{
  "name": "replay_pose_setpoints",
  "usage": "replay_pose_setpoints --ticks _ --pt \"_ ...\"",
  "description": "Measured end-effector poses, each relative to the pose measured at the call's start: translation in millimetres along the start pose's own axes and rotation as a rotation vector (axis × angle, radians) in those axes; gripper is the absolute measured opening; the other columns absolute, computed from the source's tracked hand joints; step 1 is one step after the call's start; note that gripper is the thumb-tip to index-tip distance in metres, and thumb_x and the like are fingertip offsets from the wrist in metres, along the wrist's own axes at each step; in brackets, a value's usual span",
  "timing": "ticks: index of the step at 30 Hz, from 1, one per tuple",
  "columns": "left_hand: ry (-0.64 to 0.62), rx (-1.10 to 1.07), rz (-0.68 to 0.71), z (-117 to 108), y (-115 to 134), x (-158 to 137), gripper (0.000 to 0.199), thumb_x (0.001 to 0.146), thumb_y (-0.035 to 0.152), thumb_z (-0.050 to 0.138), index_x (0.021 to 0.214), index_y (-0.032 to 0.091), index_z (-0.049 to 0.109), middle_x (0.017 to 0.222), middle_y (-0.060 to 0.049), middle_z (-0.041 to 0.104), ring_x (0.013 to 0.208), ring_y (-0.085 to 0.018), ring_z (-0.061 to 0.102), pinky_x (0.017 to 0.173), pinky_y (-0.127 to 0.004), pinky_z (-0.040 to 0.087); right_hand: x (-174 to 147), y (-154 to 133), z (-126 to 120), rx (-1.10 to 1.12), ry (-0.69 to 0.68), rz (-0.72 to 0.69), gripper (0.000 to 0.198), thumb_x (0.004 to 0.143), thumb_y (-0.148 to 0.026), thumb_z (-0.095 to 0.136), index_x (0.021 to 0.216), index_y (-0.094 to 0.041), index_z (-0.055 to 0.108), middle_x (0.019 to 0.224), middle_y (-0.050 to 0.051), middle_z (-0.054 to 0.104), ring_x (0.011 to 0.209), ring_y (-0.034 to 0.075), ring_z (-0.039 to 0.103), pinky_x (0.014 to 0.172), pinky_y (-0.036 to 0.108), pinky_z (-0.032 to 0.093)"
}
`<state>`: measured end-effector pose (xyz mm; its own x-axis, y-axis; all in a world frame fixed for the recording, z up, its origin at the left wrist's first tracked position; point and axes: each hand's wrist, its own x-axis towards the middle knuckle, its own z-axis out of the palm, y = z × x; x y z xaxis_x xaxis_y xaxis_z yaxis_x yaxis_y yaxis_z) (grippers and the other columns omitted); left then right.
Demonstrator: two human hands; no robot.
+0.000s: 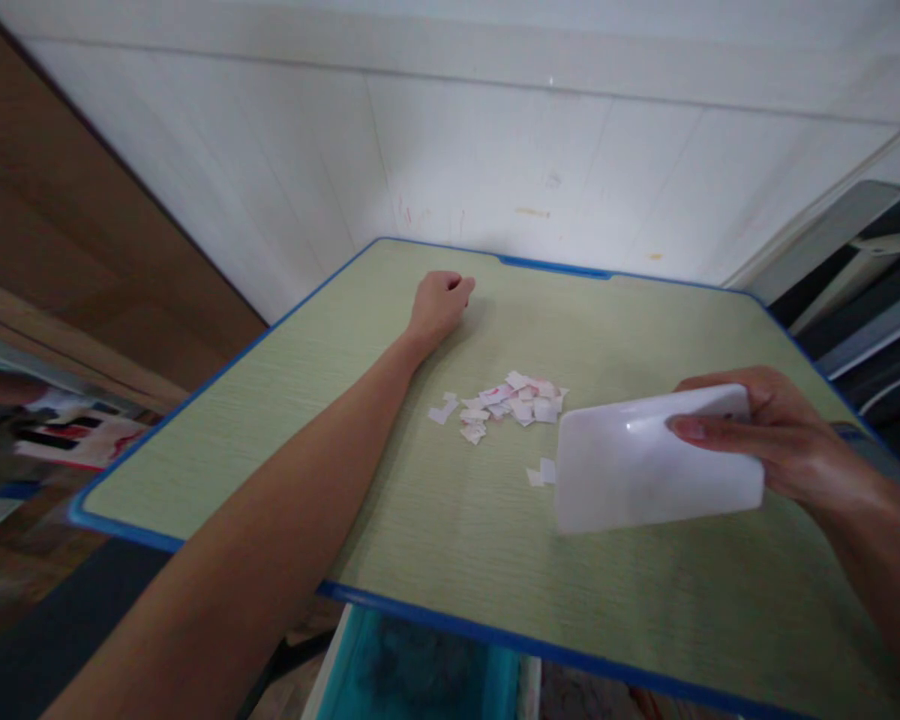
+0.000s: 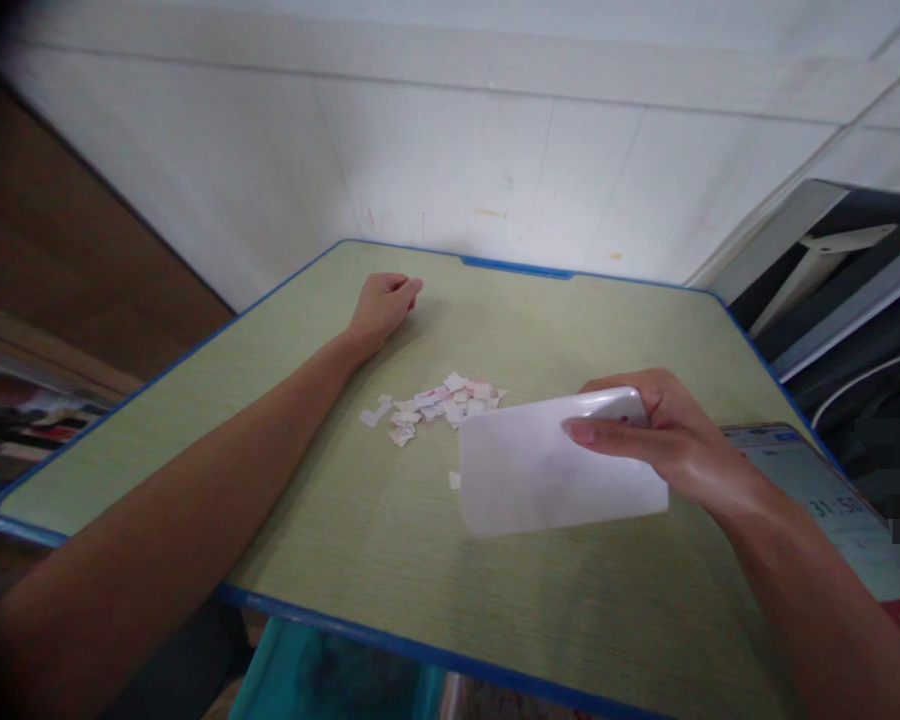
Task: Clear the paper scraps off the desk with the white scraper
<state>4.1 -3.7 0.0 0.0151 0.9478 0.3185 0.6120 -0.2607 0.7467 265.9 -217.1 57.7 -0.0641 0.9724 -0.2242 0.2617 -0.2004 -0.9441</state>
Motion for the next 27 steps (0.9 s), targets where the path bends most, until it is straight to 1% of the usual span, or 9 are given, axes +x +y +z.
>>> replay_pose_setpoints --ticks 3,7,12,15,19,23,27 --pt "-0.003 0.006 -0.004 0 1 -1 0.033 0.084 0.032 0.046 0.053 0.020 0.045 0.052 0.001 0.040 0.063 -0.013 0.040 0.064 -0.029 0.030 3 2 4 -0.014 -0.040 0.002 0.032 0.067 -0.043 0.085 0.056 -0.019 0.068 0.046 -0.001 0.055 0.039 0.010 0.048 0.038 0.023 0.027" --pt "-0.001 0.005 -0.011 -1 2 -2 0.033 0.084 0.031 0.046 0.053 0.020 0.045 0.053 0.001 0.041 0.063 -0.013 0.041 0.065 -0.029 0.031 4 3 8 0.015 -0.097 0.001 0.029 0.066 -0.041 0.086 0.057 -0.018 0.070 0.046 -0.001 0.054 0.040 0.010 0.047 0.039 0.023 0.025" --pt "-0.003 0.004 -0.007 -2 4 -3 0.034 0.085 0.030 0.047 0.053 0.020 0.045 0.052 0.002 0.040 0.062 -0.012 0.040 0.064 -0.029 0.030 3 3 6 0.040 -0.039 0.038 0.032 0.063 -0.041 0.086 0.053 -0.018 0.067 0.045 -0.001 0.054 0.039 0.009 0.046 0.039 0.023 0.024" --pt "-0.001 -0.002 -0.006 -2 4 -3 0.035 0.085 0.030 0.047 0.051 0.020 0.043 0.052 0.002 0.038 0.061 -0.012 0.039 0.063 -0.030 0.028 5 4 9 0.012 -0.084 0.053 0.033 0.064 -0.043 0.086 0.055 -0.018 0.066 0.047 -0.001 0.055 0.041 0.011 0.048 0.039 0.023 0.027" --pt "-0.003 -0.014 -0.011 -2 3 -2 0.035 0.085 0.031 0.047 0.051 0.021 0.042 0.051 0.001 0.037 0.062 -0.013 0.038 0.064 -0.031 0.027 10 5 18 -0.001 -0.144 0.027 0.035 0.065 -0.046 0.086 0.058 -0.018 0.066 0.050 -0.002 0.054 0.043 0.011 0.047 0.039 0.022 0.029" --pt "0.008 -0.021 -0.005 -1 2 -2 0.035 0.084 0.031 0.047 0.051 0.021 0.039 0.052 0.001 0.035 0.061 -0.013 0.037 0.064 -0.031 0.026 12 6 29 -0.039 -0.169 0.003 0.040 0.065 -0.051 0.086 0.059 -0.018 0.064 0.052 -0.003 0.053 0.047 0.010 0.048 0.041 0.021 0.032" --pt "0.000 -0.010 0.002 -2 2 -2 0.036 0.084 0.032 0.047 0.051 0.021 0.039 0.052 0.002 0.034 0.061 -0.013 0.036 0.064 -0.031 0.025 12 7 40 -0.042 -0.210 -0.001 0.042 0.065 -0.052 0.086 0.059 -0.018 0.061 0.052 -0.005 0.049 0.046 0.008 0.044 0.041 0.020 0.030"
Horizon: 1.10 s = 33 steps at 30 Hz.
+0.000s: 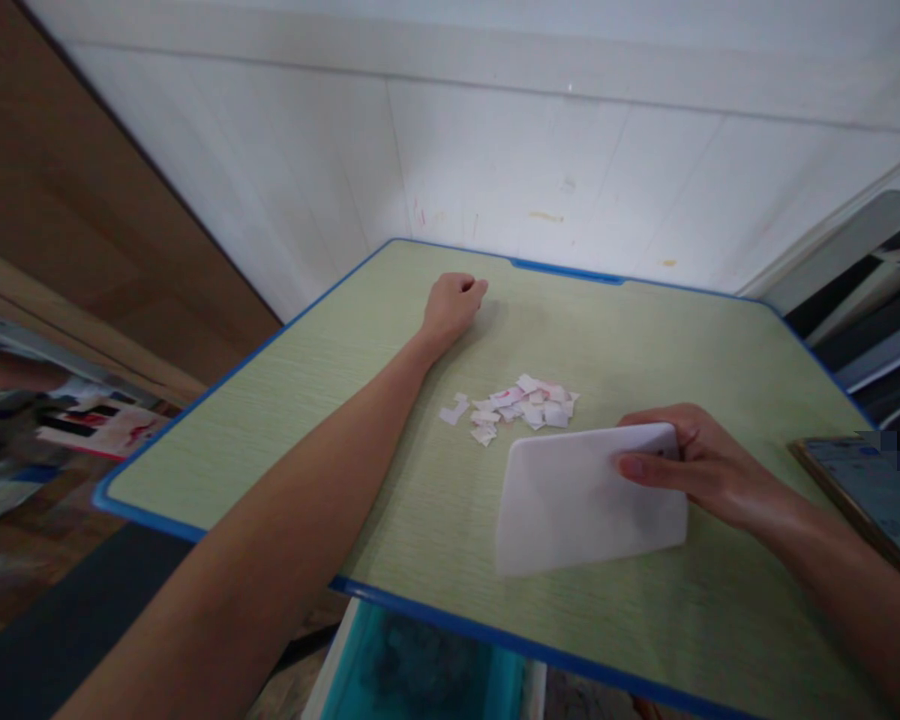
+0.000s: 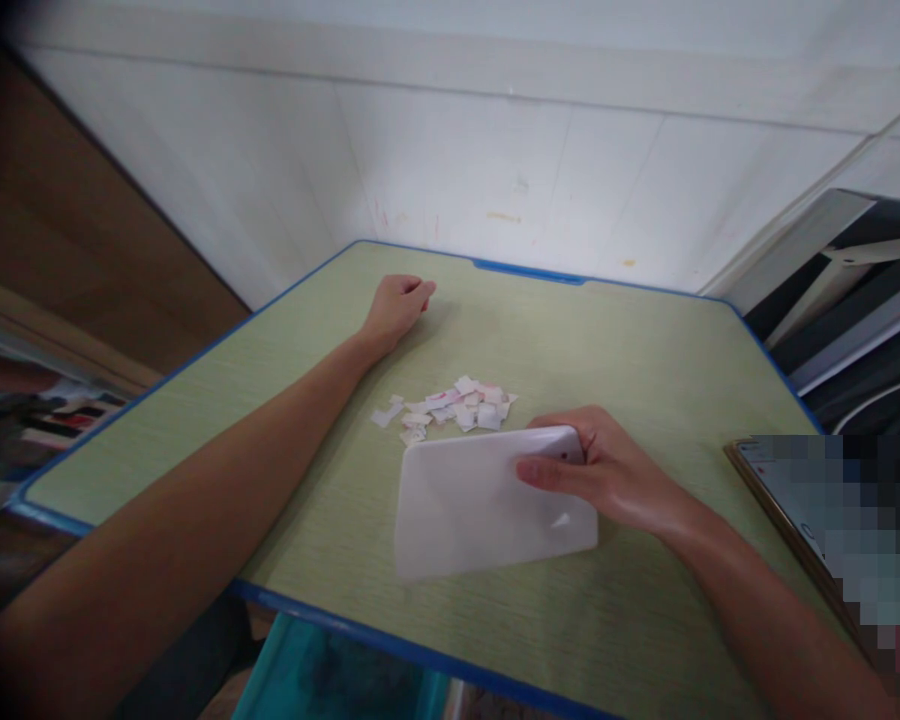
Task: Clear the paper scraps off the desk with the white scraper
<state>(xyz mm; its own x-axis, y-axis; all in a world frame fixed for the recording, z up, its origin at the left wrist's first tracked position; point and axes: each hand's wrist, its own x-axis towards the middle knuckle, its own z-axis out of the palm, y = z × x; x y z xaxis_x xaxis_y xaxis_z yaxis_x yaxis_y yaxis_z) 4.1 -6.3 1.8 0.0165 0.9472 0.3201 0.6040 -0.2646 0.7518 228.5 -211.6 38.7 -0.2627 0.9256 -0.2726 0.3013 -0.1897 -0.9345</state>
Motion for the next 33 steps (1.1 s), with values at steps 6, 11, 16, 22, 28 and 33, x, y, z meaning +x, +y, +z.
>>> replay_pose_setpoints --ticks 6,11,16,22,28,33 --pt "-0.007 0.004 0.018 1 -2 1 0.035 0.084 0.032 0.045 0.052 0.020 0.042 0.053 0.002 0.038 0.060 -0.012 0.037 0.063 -0.030 0.026 -4 -1 -3 0.052 -0.023 0.000 0.037 0.062 -0.043 0.089 0.060 -0.018 0.062 0.052 -0.005 0.052 0.045 0.008 0.046 0.040 0.019 0.029" --pt "-0.001 -0.008 0.017 1 -4 2 0.036 0.084 0.032 0.046 0.050 0.021 0.039 0.051 0.003 0.033 0.058 -0.011 0.035 0.062 -0.031 0.023 -6 2 -20 0.072 -0.020 0.074 0.034 0.063 -0.043 0.089 0.063 -0.018 0.067 0.053 -0.002 0.059 0.045 0.011 0.052 0.040 0.021 0.033" --pt "0.006 -0.021 0.009 2 -3 1 0.037 0.084 0.031 0.047 0.050 0.021 0.039 0.050 0.003 0.032 0.058 -0.011 0.034 0.062 -0.031 0.022 1 2 -5 0.122 -0.080 0.076 0.035 0.060 -0.036 0.092 0.059 -0.017 0.063 0.052 -0.005 0.053 0.047 0.007 0.046 0.042 0.018 0.030" --pt "0.015 -0.029 0.013 2 -3 2 0.039 0.083 0.028 0.049 0.048 0.021 0.035 0.049 0.004 0.027 0.057 -0.011 0.032 0.060 -0.032 0.020 2 5 10 0.139 -0.101 0.040 0.034 0.062 -0.039 0.091 0.062 -0.017 0.064 0.053 -0.005 0.053 0.048 0.007 0.045 0.043 0.019 0.030" --pt "0.012 -0.036 0.013 2 -2 2 0.038 0.084 0.027 0.049 0.048 0.021 0.036 0.049 0.004 0.028 0.056 -0.010 0.032 0.060 -0.032 0.020 4 12 5 0.164 0.051 0.104 0.034 0.065 -0.047 0.087 0.074 -0.017 0.074 0.065 0.002 0.069 0.053 0.013 0.058 0.046 0.023 0.039" --pt "0.015 -0.027 0.009 2 -2 2 0.040 0.085 0.028 0.050 0.048 0.021 0.036 0.048 0.004 0.028 0.056 -0.010 0.032 0.060 -0.032 0.020 2 10 6 0.092 -0.022 0.128 0.033 0.063 -0.045 0.088 0.068 -0.017 0.071 0.060 0.000 0.064 0.052 0.012 0.053 0.045 0.023 0.035"
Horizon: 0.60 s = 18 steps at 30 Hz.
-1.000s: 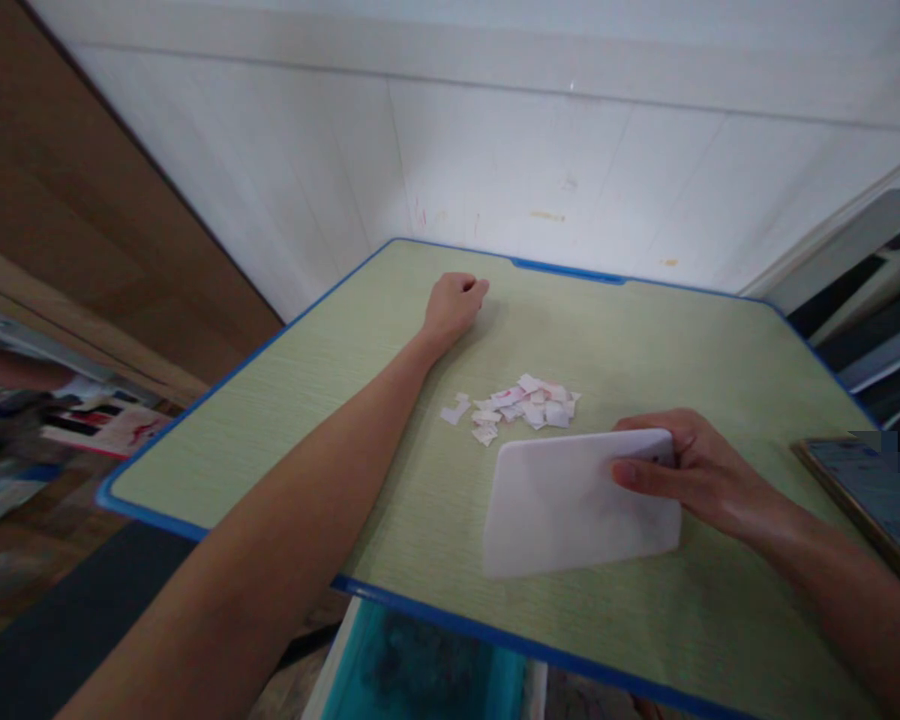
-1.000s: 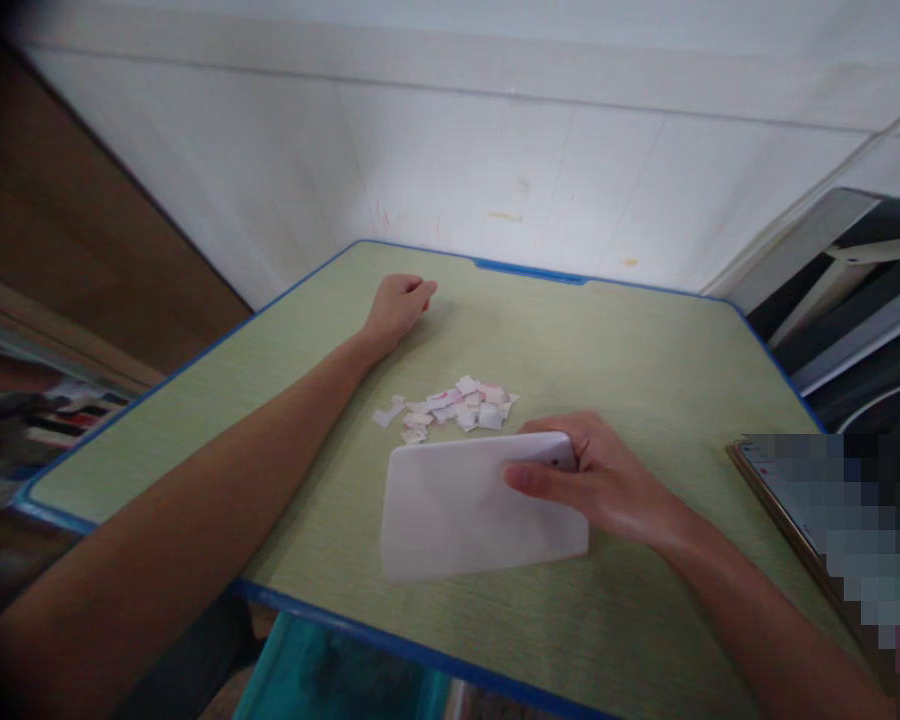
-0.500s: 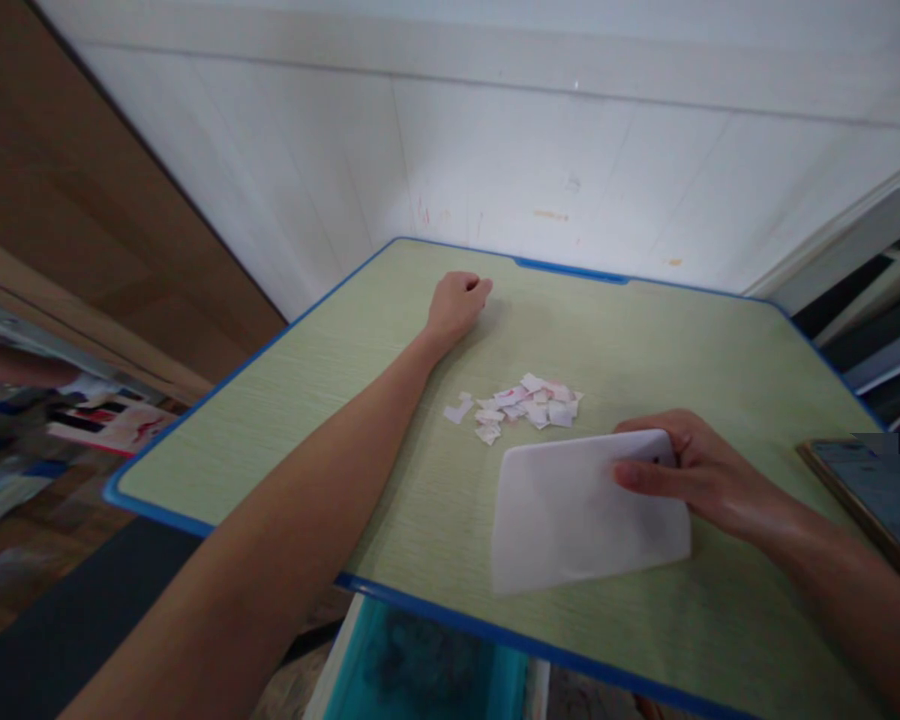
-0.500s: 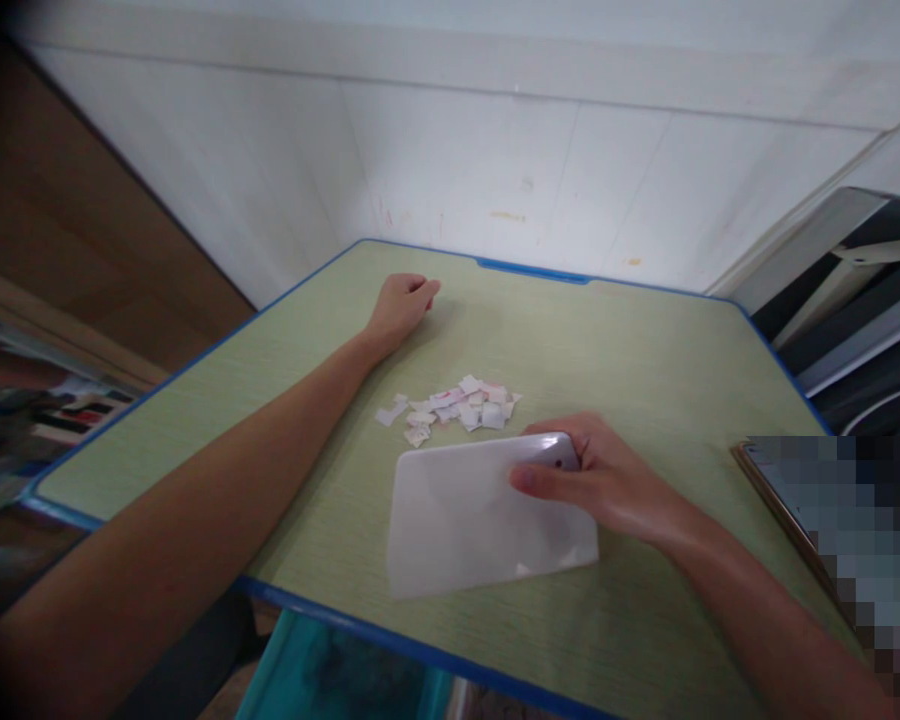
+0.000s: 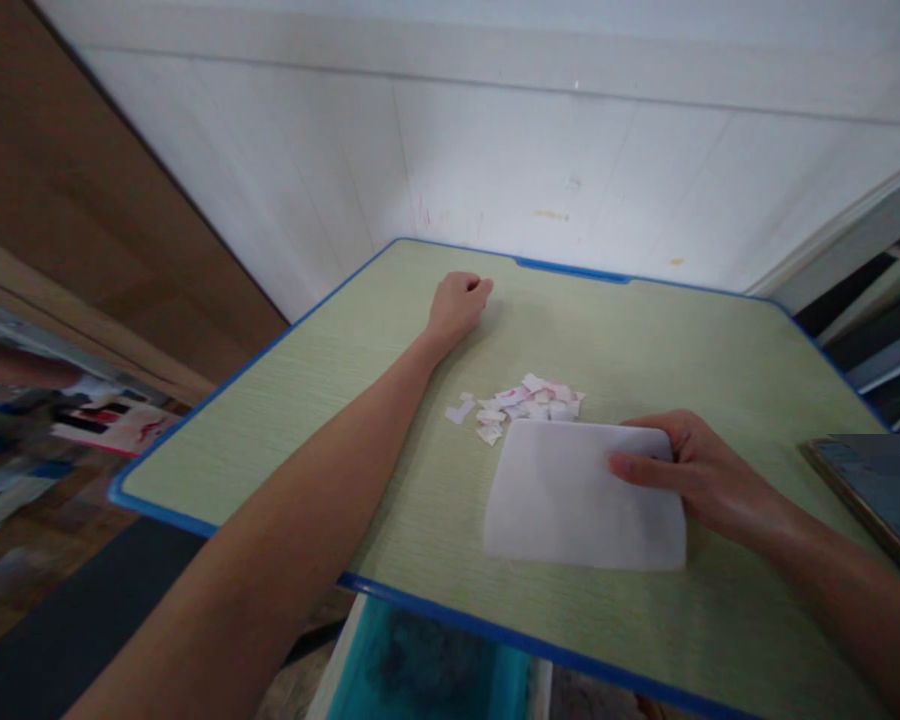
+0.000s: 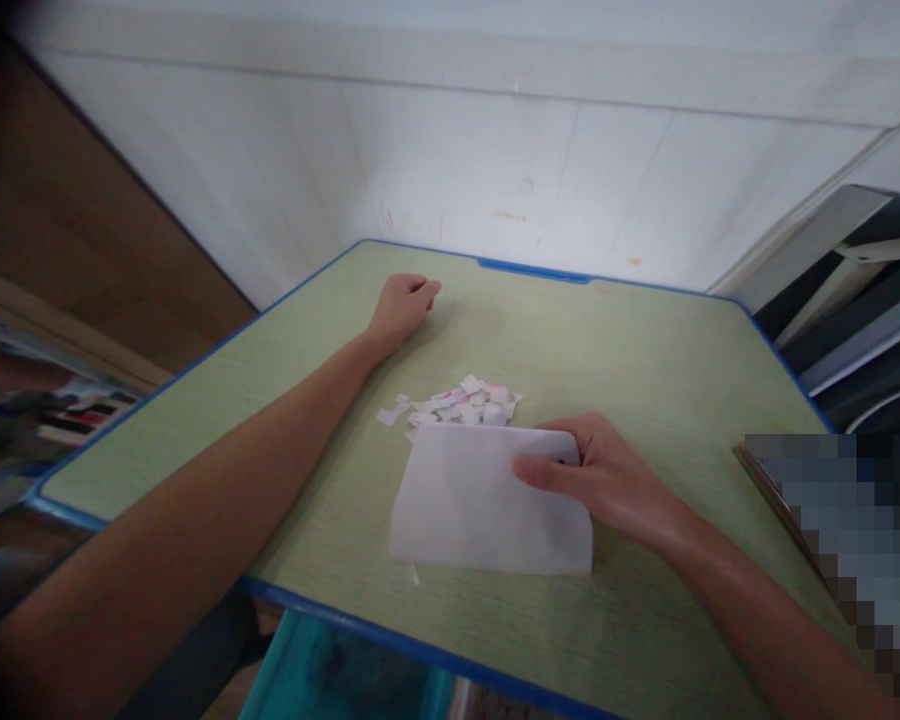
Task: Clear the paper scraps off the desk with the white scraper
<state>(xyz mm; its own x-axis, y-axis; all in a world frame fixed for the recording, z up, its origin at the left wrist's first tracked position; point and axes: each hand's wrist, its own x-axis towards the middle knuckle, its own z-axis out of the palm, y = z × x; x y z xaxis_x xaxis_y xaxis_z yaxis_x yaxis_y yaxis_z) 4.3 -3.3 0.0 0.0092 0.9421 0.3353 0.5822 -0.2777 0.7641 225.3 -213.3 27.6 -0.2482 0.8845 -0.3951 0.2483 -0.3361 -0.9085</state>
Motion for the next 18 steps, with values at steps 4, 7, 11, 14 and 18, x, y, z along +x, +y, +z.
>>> replay_pose_setpoints --ticks 4,7,11,14,18 --pt "0.001 -0.009 0.006 0 0 0 0.042 0.085 0.027 0.051 0.047 0.021 0.035 0.049 0.004 0.028 0.056 -0.010 0.032 0.060 -0.032 0.020 -4 1 7 -0.070 -0.078 -0.010 0.039 0.065 -0.047 0.086 0.060 -0.017 0.063 0.055 -0.003 0.053 0.050 0.009 0.044 0.045 0.021 0.029" --pt "-0.002 -0.005 -0.001 -1 1 0 0.042 0.085 0.027 0.051 0.047 0.021 0.035 0.049 0.004 0.027 0.057 -0.011 0.032 0.060 -0.032 0.020 -6 3 13 -0.159 -0.118 -0.009 0.043 0.068 -0.050 0.083 0.057 -0.017 0.057 0.053 -0.005 0.046 0.049 0.008 0.039 0.044 0.022 0.024" --pt "0.004 -0.012 0.006 -1 1 -1 0.041 0.086 0.028 0.050 0.048 0.021 0.035 0.050 0.004 0.027 0.058 -0.011 0.032 0.061 -0.032 0.020 -9 3 20 -0.234 -0.147 -0.008 0.044 0.072 -0.050 0.079 0.056 -0.018 0.053 0.054 -0.005 0.043 0.050 0.008 0.037 0.044 0.023 0.023" --pt "0.004 -0.022 0.011 -1 1 -2 0.040 0.085 0.029 0.050 0.049 0.022 0.035 0.051 0.004 0.028 0.058 -0.011 0.032 0.061 -0.032 0.020 -13 1 28 -0.270 -0.143 -0.066 0.046 0.076 -0.048 0.076 0.053 -0.020 0.047 0.052 -0.006 0.036 0.048 0.007 0.032 0.044 0.024 0.021" --pt "-0.004 -0.012 -0.003 -1 1 -2 0.038 0.084 0.030 0.049 0.050 0.022 0.036 0.051 0.003 0.030 0.059 -0.012 0.033 0.062 -0.032 0.021 -21 -3 44 -0.292 -0.160 -0.135 0.049 0.078 -0.046 0.074 0.050 -0.022 0.041 0.048 -0.007 0.028 0.046 0.007 0.026 0.042 0.025 0.020"
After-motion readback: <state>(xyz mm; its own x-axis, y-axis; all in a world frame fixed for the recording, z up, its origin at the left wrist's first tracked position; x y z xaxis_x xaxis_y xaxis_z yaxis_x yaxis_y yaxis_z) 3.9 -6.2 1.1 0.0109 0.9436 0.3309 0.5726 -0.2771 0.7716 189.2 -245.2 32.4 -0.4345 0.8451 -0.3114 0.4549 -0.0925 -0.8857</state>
